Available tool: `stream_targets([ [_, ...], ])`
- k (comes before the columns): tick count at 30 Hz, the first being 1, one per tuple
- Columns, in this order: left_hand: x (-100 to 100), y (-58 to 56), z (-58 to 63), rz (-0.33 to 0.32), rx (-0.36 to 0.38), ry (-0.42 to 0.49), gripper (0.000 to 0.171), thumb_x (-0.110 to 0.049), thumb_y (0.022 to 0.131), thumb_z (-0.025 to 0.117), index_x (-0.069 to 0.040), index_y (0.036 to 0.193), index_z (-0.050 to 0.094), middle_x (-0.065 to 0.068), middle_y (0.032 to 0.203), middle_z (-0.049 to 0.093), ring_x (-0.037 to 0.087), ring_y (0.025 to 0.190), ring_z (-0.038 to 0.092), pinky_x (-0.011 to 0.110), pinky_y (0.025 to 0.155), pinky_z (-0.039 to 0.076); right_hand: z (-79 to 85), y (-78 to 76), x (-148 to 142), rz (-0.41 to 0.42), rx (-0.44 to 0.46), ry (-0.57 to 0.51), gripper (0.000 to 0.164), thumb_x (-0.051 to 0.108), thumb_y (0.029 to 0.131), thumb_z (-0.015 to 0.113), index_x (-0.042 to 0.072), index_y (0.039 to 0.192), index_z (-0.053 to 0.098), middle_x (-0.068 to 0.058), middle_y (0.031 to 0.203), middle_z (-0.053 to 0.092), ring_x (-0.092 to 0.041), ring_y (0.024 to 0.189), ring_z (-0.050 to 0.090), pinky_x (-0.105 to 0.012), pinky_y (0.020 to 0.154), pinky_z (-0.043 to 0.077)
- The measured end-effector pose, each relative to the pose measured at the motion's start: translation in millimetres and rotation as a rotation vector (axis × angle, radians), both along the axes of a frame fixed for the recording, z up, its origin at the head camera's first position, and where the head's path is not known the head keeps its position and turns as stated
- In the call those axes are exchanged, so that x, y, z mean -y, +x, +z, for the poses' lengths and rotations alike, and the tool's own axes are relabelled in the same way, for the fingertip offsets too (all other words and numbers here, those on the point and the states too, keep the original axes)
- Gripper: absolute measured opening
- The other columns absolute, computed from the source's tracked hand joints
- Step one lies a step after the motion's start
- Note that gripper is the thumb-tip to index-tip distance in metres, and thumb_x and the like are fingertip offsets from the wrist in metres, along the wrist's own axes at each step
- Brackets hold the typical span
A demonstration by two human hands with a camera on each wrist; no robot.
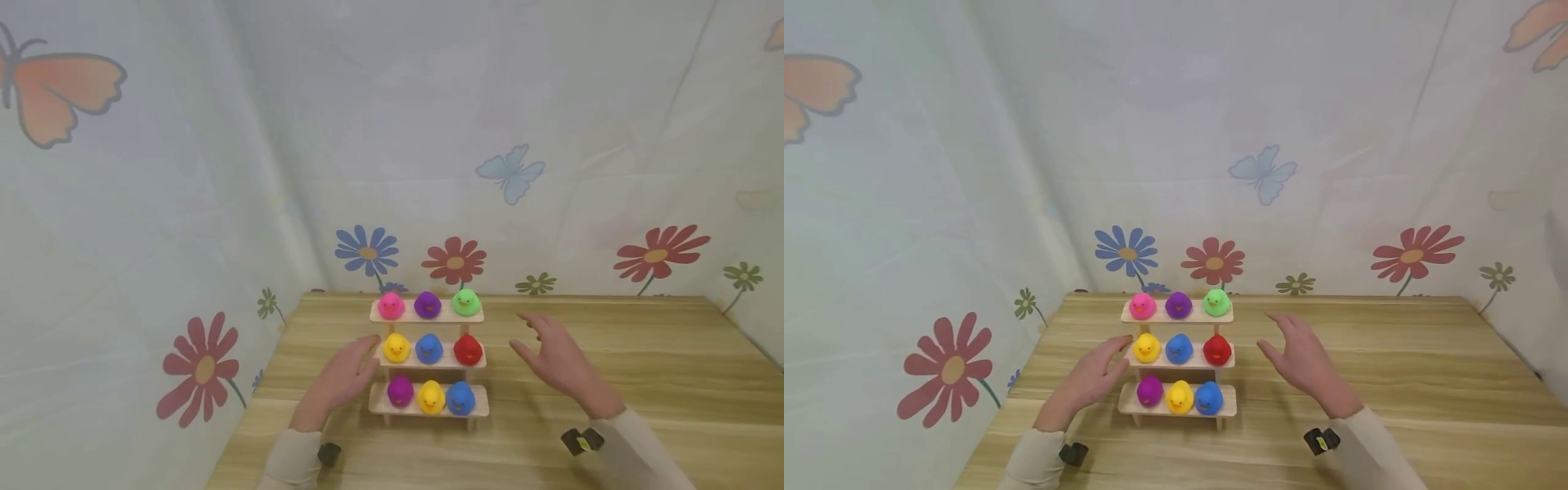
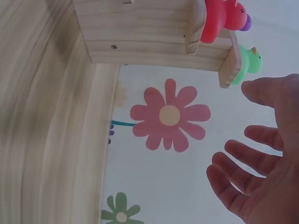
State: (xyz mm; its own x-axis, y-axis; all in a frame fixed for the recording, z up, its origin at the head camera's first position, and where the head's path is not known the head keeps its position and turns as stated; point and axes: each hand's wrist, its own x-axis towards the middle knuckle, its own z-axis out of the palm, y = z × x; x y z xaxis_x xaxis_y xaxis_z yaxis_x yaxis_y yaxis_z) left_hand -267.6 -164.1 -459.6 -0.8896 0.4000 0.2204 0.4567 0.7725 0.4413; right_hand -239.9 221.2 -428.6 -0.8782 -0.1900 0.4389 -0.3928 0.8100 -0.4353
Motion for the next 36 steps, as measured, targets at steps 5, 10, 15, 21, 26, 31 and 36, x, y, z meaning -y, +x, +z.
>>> stream_targets([
  [5,-3,0.3,1.2,0.016,0.033,0.02,0.053,-0.035,0.093,0.05,-0.012,0.14,0.043,0.004,0.141,0.045,0.023,0.129,0.041,0.042,0.105,0.033,8.5,-4.4,10,0.04,-0.025,-0.014,0.055,0.022,0.086,0.069,-0.002,0.131,0.048,-0.021,0.122,0.054,-0.034,0.103,0.053,-0.047,0.078,0.051],
  [10,-3,0.5,2.1,0.011,0.057,0.077,0.055,-0.033,0.089,0.056,-0.012,0.138,0.045,0.005,0.138,0.047,0.026,0.125,0.044,0.045,0.101,0.036,15.9,-8.5,21,0.063,-0.044,-0.005,0.056,0.025,0.085,0.07,0.001,0.131,0.049,-0.018,0.122,0.055,-0.032,0.101,0.054,-0.045,0.078,0.051],
  [15,-2,-1.3,3.8,0.002,0.089,0.115,0.056,-0.032,0.088,0.059,-0.012,0.138,0.045,0.006,0.138,0.047,0.027,0.124,0.045,0.047,0.1,0.038,22.8,-17.1,32,0.083,-0.076,0.002,0.056,0.023,0.082,0.073,0.001,0.129,0.05,-0.017,0.121,0.054,-0.03,0.1,0.054,-0.044,0.077,0.052],
  [21,-1,-3.8,5.7,-0.02,0.093,0.113,0.059,-0.039,0.088,0.061,-0.012,0.138,0.046,0.006,0.137,0.048,0.025,0.121,0.048,0.046,0.099,0.039,33.8,-25.7,44,0.105,-0.07,-0.016,0.056,0.025,0.082,0.073,0.004,0.13,0.051,-0.014,0.123,0.052,-0.029,0.102,0.053,-0.044,0.08,0.052],
  [26,2,-6.7,6.4,-0.066,0.095,0.121,0.063,-0.045,0.087,0.062,-0.01,0.137,0.047,0.006,0.133,0.051,0.022,0.11,0.054,0.044,0.094,0.043,40.5,-33.0,51,0.119,-0.082,-0.015,0.058,0.023,0.081,0.075,0.003,0.13,0.05,-0.016,0.124,0.051,-0.031,0.105,0.053,-0.046,0.084,0.05],
  [31,5,-9.5,7.4,-0.084,0.099,0.113,0.066,-0.049,0.086,0.062,-0.01,0.137,0.047,0.006,0.132,0.053,0.02,0.108,0.055,0.043,0.093,0.045,43.4,-39.4,56,0.132,-0.07,-0.006,0.058,0.022,0.08,0.076,0.005,0.13,0.052,-0.015,0.124,0.052,-0.031,0.111,0.05,-0.048,0.089,0.047],
  [36,5,-9.9,9.3,-0.079,0.108,0.114,0.067,-0.05,0.083,0.066,-0.012,0.135,0.05,0.005,0.132,0.054,0.02,0.108,0.055,0.043,0.094,0.044,44.9,-41.8,61,0.125,-0.03,0.005,0.058,0.024,0.081,0.076,0.006,0.13,0.052,-0.014,0.124,0.052,-0.031,0.112,0.05,-0.047,0.09,0.046],
])
